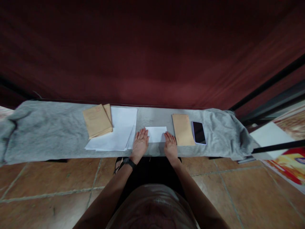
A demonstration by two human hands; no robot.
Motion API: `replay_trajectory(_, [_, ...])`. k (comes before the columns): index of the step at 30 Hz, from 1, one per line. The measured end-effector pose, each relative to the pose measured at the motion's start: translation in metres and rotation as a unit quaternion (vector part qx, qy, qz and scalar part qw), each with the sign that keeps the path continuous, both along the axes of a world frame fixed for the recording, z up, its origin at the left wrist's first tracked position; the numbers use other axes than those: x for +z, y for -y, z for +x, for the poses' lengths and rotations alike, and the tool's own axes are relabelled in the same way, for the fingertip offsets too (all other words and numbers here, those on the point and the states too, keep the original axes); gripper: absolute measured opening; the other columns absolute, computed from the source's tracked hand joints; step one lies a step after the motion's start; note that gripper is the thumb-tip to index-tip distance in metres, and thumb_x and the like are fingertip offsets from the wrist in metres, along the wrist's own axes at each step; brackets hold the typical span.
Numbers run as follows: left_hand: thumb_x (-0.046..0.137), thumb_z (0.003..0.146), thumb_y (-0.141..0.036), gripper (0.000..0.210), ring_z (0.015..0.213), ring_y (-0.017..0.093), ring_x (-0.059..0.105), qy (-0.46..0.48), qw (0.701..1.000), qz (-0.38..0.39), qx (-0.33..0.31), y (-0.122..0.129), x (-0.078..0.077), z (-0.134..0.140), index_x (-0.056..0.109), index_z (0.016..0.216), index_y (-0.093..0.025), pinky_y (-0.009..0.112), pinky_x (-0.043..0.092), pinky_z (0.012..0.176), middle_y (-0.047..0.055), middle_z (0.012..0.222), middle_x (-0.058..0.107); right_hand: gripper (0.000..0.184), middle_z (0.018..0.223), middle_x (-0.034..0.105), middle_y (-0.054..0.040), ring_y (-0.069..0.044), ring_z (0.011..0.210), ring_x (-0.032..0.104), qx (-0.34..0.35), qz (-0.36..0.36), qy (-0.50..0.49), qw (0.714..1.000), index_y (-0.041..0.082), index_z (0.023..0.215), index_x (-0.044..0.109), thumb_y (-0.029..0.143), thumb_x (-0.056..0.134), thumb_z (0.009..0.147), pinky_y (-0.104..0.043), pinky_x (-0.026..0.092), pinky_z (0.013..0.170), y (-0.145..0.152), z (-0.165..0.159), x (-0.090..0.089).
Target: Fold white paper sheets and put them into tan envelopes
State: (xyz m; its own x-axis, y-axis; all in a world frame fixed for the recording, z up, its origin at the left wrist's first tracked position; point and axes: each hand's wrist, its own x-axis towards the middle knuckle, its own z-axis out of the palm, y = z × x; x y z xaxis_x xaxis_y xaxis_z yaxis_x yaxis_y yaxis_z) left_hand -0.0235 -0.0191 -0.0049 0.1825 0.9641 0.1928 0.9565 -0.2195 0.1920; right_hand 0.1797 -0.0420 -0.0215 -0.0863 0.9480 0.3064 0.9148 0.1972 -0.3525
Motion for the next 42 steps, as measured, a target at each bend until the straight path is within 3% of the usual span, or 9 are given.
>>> replay_trajectory(6, [0.032, 0.102, -0.046, 0.062, 0.148, 0.029, 0.034, -0.017, 1.0, -0.006, -0.025, 0.004, 0.004, -0.002, 0.042, 0.15, -0.008, 0.048, 0.026, 0.123, 0.017, 0.158, 0.038, 0.05, 0.144, 0.057, -0.014, -0.023, 0.136, 0.048, -0.01, 0.028, -0.019, 0.999, 0.013, 0.143, 0.05, 0.009, 0.037, 0.096, -0.044, 0.035, 0.115, 0.0, -0.002, -0.001])
replay_trajectory(11, [0.036, 0.099, -0.057, 0.071, 0.15, 0.031, 0.031, -0.029, 0.999, -0.007, -0.028, 0.006, 0.005, -0.002, 0.039, 0.152, -0.01, 0.05, 0.025, 0.123, 0.018, 0.16, 0.035, 0.046, 0.149, 0.052, -0.0159, -0.025, 0.142, 0.042, -0.016, 0.035, -0.006, 0.999, 0.012, 0.145, 0.048, 0.019, 0.038, 0.101, -0.049, 0.032, 0.117, 0.0, -0.009, 0.003])
replay_trajectory(21, [0.037, 0.1, -0.047, 0.062, 0.15, 0.028, 0.031, -0.035, 0.999, 0.002, -0.027, 0.006, 0.002, -0.002, 0.039, 0.153, -0.014, 0.048, 0.024, 0.123, 0.015, 0.16, 0.036, 0.048, 0.154, 0.047, -0.0118, -0.021, 0.145, 0.038, 0.056, -0.02, 0.023, 0.998, 0.013, 0.148, 0.047, 0.022, 0.041, 0.101, -0.041, 0.03, 0.121, -0.006, -0.037, 0.009])
replay_trajectory(32, [0.035, 0.102, -0.042, 0.055, 0.149, 0.027, 0.033, -0.021, 0.999, 0.001, -0.037, 0.009, 0.009, -0.004, 0.047, 0.147, -0.014, 0.049, 0.025, 0.124, 0.015, 0.158, 0.04, 0.047, 0.153, 0.048, -0.0145, -0.026, 0.141, 0.044, 0.016, 0.007, 0.039, 0.999, 0.014, 0.147, 0.049, 0.028, 0.043, 0.102, -0.047, 0.032, 0.118, 0.001, -0.02, 0.006])
replay_trajectory(42, [0.035, 0.101, -0.021, 0.046, 0.147, 0.026, 0.037, -0.011, 0.999, 0.008, -0.05, 0.011, 0.009, -0.007, 0.052, 0.143, -0.013, 0.046, 0.029, 0.123, 0.014, 0.154, 0.046, 0.049, 0.15, 0.051, -0.0163, -0.028, 0.139, 0.046, 0.005, 0.036, 0.052, 0.998, 0.01, 0.149, 0.046, 0.03, 0.041, 0.103, -0.047, 0.034, 0.116, 0.01, -0.01, 0.001])
